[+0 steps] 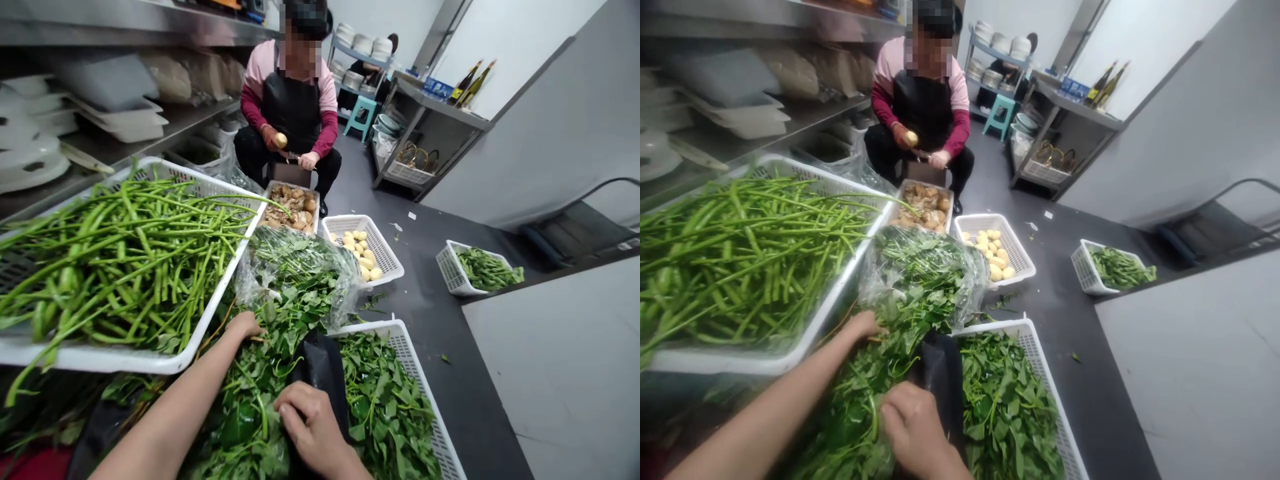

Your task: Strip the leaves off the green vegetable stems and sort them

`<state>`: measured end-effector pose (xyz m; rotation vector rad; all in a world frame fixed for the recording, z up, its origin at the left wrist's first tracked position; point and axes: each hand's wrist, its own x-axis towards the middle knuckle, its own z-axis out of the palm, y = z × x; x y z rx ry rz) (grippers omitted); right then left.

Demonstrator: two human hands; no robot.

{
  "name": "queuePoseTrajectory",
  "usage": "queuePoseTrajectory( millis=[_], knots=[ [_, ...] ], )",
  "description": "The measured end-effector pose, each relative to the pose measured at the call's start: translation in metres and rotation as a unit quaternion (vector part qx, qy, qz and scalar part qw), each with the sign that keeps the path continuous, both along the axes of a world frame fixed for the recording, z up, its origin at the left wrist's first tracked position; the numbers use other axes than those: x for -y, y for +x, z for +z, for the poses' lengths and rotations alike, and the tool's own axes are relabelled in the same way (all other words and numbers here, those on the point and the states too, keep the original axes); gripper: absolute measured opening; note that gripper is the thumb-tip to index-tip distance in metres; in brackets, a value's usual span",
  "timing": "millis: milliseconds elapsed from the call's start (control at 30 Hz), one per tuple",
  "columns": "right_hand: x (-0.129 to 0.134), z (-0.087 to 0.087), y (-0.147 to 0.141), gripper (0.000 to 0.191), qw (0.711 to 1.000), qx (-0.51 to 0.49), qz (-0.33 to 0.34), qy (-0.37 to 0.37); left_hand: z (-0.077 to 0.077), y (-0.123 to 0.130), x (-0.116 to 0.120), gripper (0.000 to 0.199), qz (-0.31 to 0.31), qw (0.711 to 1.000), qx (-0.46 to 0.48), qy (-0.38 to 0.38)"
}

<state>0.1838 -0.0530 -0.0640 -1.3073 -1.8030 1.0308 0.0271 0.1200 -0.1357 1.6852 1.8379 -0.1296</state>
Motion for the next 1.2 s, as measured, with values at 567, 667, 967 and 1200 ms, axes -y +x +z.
queuePoseTrajectory(
  millis=[567, 667, 967, 1200],
  knots=[
    [0.004, 0.014, 0.001, 0.025, 0.999, -0.028, -0.036, -0.005, 0.040, 0.007, 0.077, 0.045, -0.131, 0.967, -0.137, 0.168],
    [0.006, 0.016, 0.004, 0.025, 0.999, -0.027, -0.030, 0.006, 0.025, 0.009, 0.086, 0.041, -0.144, 0.973, -0.125, 0.129],
    [0.001, 0.015, 0.017, 0.025, 0.998, -0.030, -0.061, -0.008, 0.051, 0.037, 0.037, 0.027, -0.127, 0.970, -0.081, 0.191],
    [0.002, 0.016, 0.027, 0.031, 0.997, -0.026, -0.073, 0.009, 0.056, 0.056, 0.016, 0.033, -0.045, 0.974, -0.037, 0.217]
  ],
)
